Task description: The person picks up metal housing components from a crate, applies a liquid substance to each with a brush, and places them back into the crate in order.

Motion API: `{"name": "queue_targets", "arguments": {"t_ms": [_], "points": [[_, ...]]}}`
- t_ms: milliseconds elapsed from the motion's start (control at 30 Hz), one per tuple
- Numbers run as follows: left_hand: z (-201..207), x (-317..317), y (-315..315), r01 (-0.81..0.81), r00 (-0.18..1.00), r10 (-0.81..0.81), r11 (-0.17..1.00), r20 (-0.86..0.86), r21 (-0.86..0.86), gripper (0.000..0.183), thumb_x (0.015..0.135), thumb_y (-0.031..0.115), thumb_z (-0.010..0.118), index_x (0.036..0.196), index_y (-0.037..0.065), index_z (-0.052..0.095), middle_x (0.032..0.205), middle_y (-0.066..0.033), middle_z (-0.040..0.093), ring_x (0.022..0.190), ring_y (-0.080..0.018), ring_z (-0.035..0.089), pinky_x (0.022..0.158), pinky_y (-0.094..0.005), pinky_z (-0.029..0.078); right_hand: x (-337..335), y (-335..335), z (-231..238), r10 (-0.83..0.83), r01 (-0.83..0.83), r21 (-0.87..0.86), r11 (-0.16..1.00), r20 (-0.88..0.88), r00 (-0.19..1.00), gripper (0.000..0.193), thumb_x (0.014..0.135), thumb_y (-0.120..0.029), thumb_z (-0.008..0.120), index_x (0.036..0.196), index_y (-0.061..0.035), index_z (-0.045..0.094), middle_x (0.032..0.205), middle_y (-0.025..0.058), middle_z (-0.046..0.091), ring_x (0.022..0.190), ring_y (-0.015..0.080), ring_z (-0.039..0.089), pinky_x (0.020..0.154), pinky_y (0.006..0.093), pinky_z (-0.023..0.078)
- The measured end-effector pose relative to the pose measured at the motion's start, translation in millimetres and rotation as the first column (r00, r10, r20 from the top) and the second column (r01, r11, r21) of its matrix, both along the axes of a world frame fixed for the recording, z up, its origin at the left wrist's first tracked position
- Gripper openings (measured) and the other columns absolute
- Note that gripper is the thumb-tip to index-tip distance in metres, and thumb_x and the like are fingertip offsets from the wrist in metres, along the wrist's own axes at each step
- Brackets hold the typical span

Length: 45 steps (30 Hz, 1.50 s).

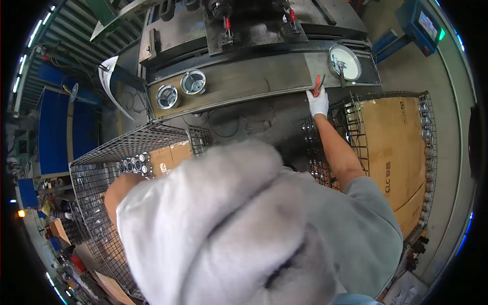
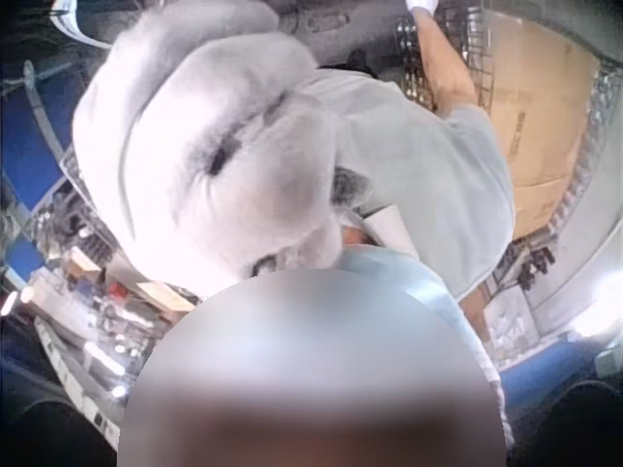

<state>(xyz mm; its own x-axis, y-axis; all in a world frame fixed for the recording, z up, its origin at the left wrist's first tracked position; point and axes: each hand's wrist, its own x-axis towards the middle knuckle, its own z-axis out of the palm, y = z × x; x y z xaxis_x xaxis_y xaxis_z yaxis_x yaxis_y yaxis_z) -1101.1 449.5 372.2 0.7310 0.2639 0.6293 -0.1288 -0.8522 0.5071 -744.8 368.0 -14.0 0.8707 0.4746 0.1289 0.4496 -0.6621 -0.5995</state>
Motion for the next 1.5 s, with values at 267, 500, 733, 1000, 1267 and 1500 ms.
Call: {"name": "queue_targets", "arguments": {"t_ms": [267,500,733,1000,1267,1500], "points": [[25,57,-66,-0.256,0.959,0.258,0.966,-0.114,0.032,0.025,0.057,0.019,0.071,0.077,0.009,0.059,0.077,-0.0085,0.060,0.072,-0.0276,0.061,0.061,-0.0378,0.047,6,-9,52,-0.019,0.140,0.410,0.901,-0.286,0.958,0.032,0.087,-0.025,0.065,0.109,-0.0026,0.061,0.079,0.0065,0.064,0.064,0.0144,0.061,0.058,0.0301,0.049],[40,78,-82,-0.056,0.964,0.090,0.989,-0.252,0.140,0.032,0.050,0.021,0.076,0.076,0.010,0.061,0.077,-0.0055,0.061,0.072,-0.0267,0.061,0.062,-0.0398,0.047,27,-49,56,0.156,0.037,0.603,0.797,-0.266,0.951,0.030,0.085,-0.016,0.068,0.110,-0.0011,0.060,0.099,0.0061,0.064,0.087,0.0123,0.060,0.079,0.0274,0.048],[-20,117,-54,0.685,0.727,-0.632,0.698,0.271,-0.209,0.014,0.076,0.015,0.066,0.080,0.002,0.064,0.077,-0.0148,0.061,0.059,-0.0239,0.059,0.046,-0.0280,0.045,-19,-34,110,0.458,-0.350,0.535,0.769,-0.078,0.886,0.045,0.088,-0.024,0.064,0.125,-0.0012,0.053,0.106,0.0115,0.063,0.086,0.0199,0.062,0.080,0.0309,0.048],[-9,110,-80,0.634,0.744,-0.607,0.507,0.281,-0.584,0.018,0.088,0.018,0.055,0.089,0.002,0.062,0.087,-0.0163,0.063,0.065,-0.0210,0.058,0.052,-0.0236,0.045,-48,-21,145,0.536,-0.272,0.556,0.785,-0.390,0.749,0.046,0.090,-0.027,0.062,0.129,-0.0030,0.051,0.084,0.0040,0.066,0.060,0.0082,0.054,0.058,0.0242,0.048],[9,104,-72,-0.163,0.820,-0.125,0.885,-0.559,-0.437,0.022,0.090,0.018,0.054,0.104,0.002,0.059,0.095,-0.0118,0.063,0.073,-0.0179,0.059,0.063,-0.0219,0.047,-51,-19,140,0.446,-0.184,0.522,0.833,-0.435,0.782,0.037,0.092,-0.027,0.060,0.117,-0.0003,0.058,0.081,0.0045,0.066,0.057,0.0089,0.056,0.056,0.0248,0.047],[-22,130,-14,-0.030,0.999,-0.014,0.590,-0.047,-0.806,0.029,0.085,0.023,0.065,0.097,-0.003,0.062,0.089,-0.0060,0.066,0.083,-0.0117,0.060,0.076,-0.0248,0.048,-55,-23,163,0.348,-0.092,0.550,0.830,-0.382,0.856,0.036,0.091,-0.026,0.061,0.117,-0.0014,0.059,0.078,0.0042,0.065,0.057,0.0076,0.055,0.055,0.0250,0.046]]}}
